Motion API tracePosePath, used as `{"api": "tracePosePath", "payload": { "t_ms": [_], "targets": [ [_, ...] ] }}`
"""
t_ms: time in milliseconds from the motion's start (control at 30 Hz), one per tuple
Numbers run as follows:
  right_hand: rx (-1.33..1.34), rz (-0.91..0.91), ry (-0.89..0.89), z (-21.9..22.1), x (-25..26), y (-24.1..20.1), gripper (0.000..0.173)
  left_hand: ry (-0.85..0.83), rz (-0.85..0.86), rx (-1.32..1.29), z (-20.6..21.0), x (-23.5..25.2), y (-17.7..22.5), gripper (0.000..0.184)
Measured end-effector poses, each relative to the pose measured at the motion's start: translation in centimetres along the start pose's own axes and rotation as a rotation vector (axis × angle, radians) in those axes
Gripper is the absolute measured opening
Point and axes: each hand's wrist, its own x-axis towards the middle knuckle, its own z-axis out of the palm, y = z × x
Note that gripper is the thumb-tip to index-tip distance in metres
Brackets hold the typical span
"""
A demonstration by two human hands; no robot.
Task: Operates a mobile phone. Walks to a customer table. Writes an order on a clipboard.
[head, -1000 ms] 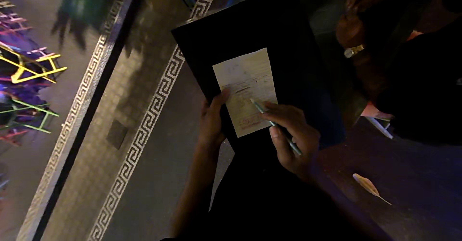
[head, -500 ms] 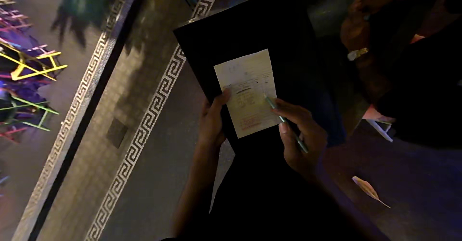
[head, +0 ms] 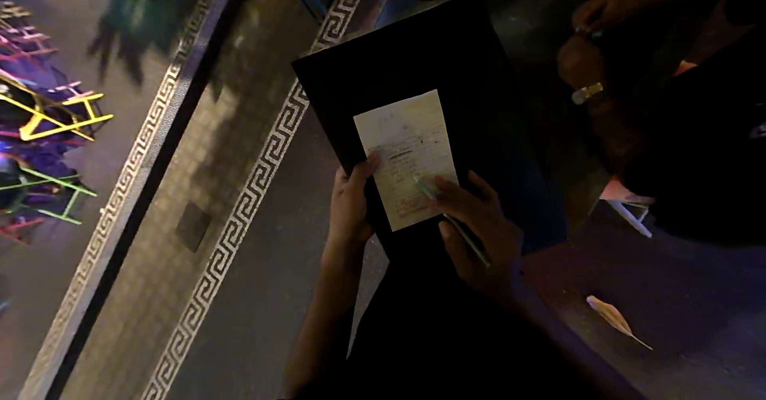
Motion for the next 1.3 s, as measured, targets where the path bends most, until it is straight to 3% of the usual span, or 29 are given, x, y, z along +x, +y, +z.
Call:
{"api": "tracePosePath", "payload": {
  "t_ms": [300,467,633,1067,1300],
  "targets": [
    [-0.023,0.046,0.03,-0.4,0.1,-0.4,0.026,-0.01,-0.041,-0.023,-0.5,0.2,-0.3,0.023],
    [-0.014,0.076,0.031,-0.3,0.0,-0.4,0.025,-0.064,-0.072,-0.032,-1.2,0.1,-0.7,0.038],
    [-0.001,0.084,0.041,-0.2,-0.2,-0.2,0.026,-0.152,-0.046,-0.076,-1.8,0.4,-1.2,0.031],
    [-0.005,0.1,0.017,-1.6,-0.4,0.7,0.027,-0.099,-0.035,-0.072,-1.0,0.7,-1.0,0.036],
    [0.015,0.109,0.028,-2.3,-0.1,1.0,0.027,-0.081,-0.071,-0.054,-0.2,0.6,-0.7,0.028]
  ]
}}
